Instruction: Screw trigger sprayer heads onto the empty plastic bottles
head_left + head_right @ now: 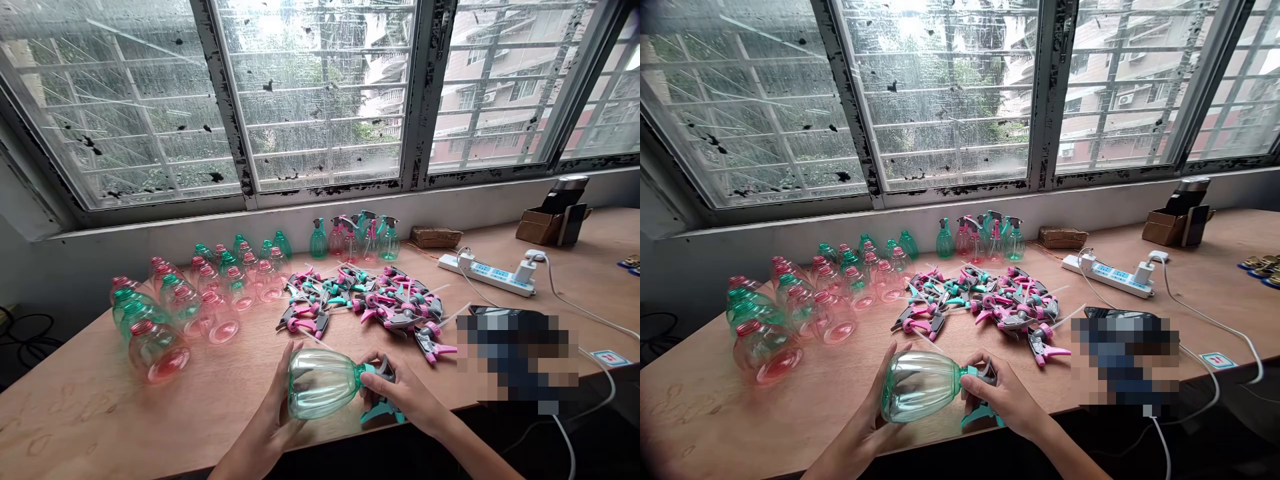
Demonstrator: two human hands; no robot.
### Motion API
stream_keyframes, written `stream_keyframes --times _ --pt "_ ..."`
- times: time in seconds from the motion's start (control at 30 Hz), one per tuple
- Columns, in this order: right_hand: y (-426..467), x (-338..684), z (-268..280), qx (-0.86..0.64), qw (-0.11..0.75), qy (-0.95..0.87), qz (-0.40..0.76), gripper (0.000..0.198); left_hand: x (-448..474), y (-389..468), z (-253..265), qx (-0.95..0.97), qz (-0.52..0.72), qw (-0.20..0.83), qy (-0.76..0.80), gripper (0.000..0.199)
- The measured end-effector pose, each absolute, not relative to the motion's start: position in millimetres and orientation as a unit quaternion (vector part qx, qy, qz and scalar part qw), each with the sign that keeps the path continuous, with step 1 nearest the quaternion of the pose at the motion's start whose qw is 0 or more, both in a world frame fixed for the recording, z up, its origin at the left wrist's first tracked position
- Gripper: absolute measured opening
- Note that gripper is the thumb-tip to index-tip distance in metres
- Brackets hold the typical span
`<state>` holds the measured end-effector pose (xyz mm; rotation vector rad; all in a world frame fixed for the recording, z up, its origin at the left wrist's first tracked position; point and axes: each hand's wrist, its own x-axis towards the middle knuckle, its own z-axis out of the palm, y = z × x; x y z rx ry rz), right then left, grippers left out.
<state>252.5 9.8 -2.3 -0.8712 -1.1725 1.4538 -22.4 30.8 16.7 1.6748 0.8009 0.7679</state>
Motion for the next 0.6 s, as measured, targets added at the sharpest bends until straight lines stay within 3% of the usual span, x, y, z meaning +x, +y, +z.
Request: stream_keyframes --times 0.07,0.23,0.4,0.53,0.6 --pt "9.6 252.5 -2.4 -0.355 0.516 -0.491 0.606 0.035 -23.0 31.1 15.7 0.705 0.325 0.538 0.328 0.084" --pt "9.4 252.4 -2.7 -0.353 0.516 -0.495 0.603 0.033 -21.2 29.6 19.2 0.701 0.302 0.551 0.338 0.106" --pt "10.1 252.6 -2.6 -0.357 0.518 -0.487 0.606 0.035 -20.6 29.4 20.6 0.702 0.31 0.538 0.348 0.104" --pt "9.7 252.5 -2.1 -0.366 0.515 -0.484 0.605 0.037 -21.6 29.5 21.5 0.718 0.299 0.534 0.332 0.089" --pt "9.4 252.3 -1.9 -0.367 0.515 -0.487 0.602 0.037 -20.9 28.6 23.3 0.714 0.299 0.541 0.329 0.095"
